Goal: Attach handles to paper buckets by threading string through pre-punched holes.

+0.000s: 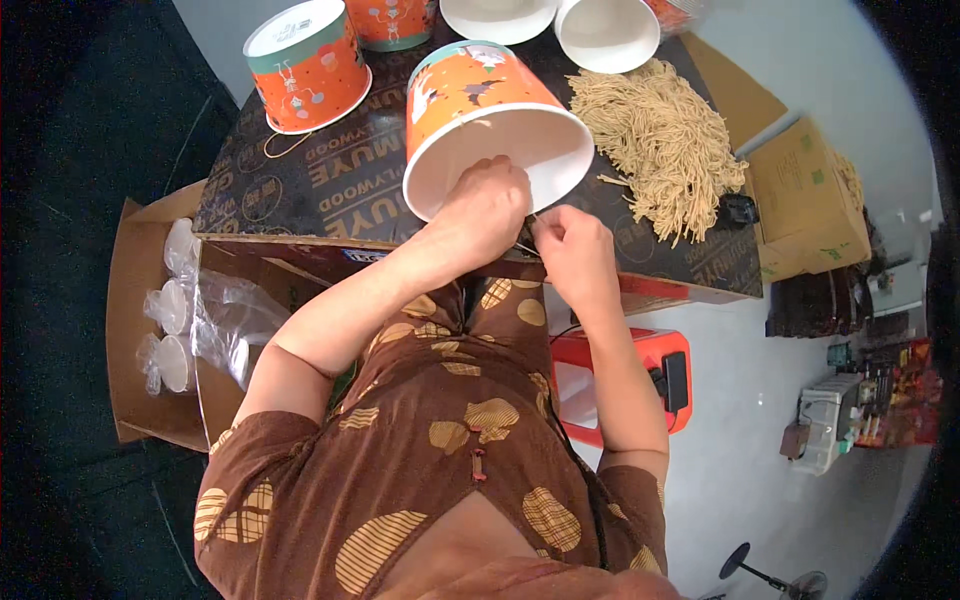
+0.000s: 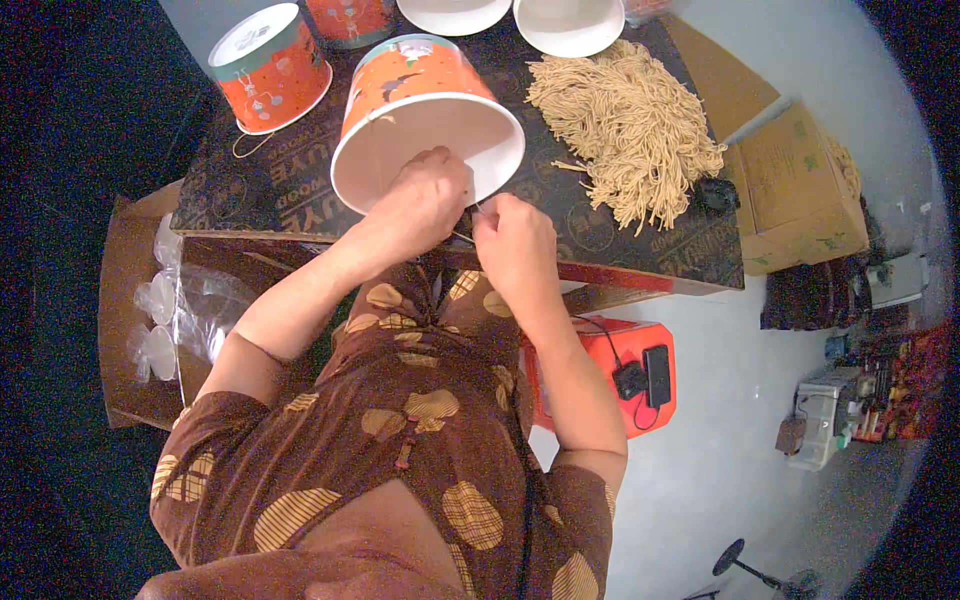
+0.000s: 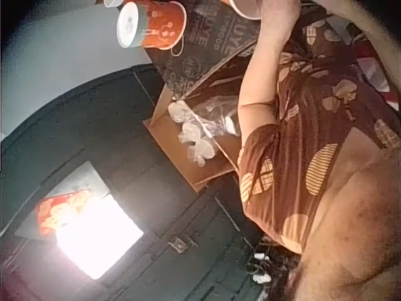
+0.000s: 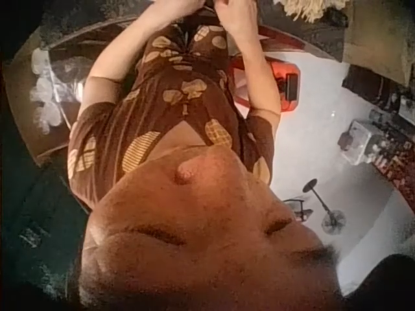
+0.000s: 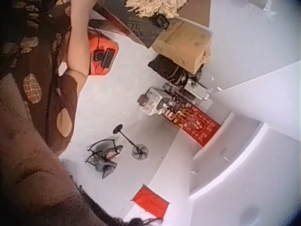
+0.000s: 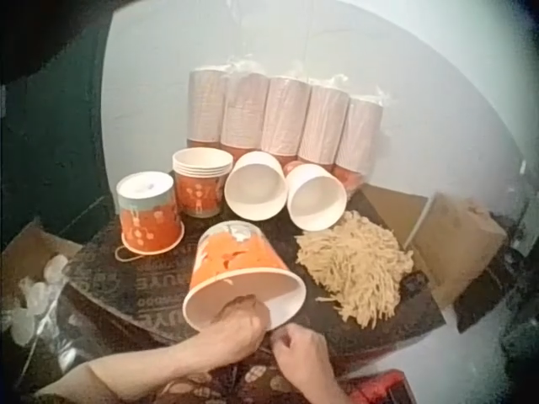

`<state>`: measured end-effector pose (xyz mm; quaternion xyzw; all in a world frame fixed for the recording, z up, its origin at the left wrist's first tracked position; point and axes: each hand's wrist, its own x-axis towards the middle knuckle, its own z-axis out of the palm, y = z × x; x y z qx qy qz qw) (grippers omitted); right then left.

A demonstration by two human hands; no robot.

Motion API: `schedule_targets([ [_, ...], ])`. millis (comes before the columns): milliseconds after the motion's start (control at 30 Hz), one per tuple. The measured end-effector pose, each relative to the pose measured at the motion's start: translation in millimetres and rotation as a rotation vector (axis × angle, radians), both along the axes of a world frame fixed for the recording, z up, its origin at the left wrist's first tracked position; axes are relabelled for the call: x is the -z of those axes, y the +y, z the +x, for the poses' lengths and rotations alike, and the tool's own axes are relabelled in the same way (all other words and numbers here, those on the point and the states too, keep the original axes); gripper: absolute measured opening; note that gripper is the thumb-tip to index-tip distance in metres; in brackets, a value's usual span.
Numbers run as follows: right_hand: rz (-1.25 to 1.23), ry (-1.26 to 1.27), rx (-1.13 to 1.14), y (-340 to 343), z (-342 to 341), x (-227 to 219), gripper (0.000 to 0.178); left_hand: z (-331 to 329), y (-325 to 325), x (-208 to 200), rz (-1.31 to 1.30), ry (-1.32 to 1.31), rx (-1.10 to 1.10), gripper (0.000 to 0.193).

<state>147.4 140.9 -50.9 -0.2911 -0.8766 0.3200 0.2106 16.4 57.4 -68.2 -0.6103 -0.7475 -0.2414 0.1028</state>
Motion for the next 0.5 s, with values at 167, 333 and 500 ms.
schedule_targets([
  [167, 0.226, 0.086, -0.023, -13, 1, 7, 0.010, 7, 1, -14, 0.016, 0.023, 0.015, 0.012],
  [333, 0.212, 0.217, -0.046, -15, 0, 13, 0.025, 7, 0, -24, -0.009, -0.090, 0.048, 0.015],
  [500, 0.217, 0.295, -0.022, -9, -6, 15, 0.019, 14, -6, -30, 0.138, -0.076, 0.091, 0.017],
])
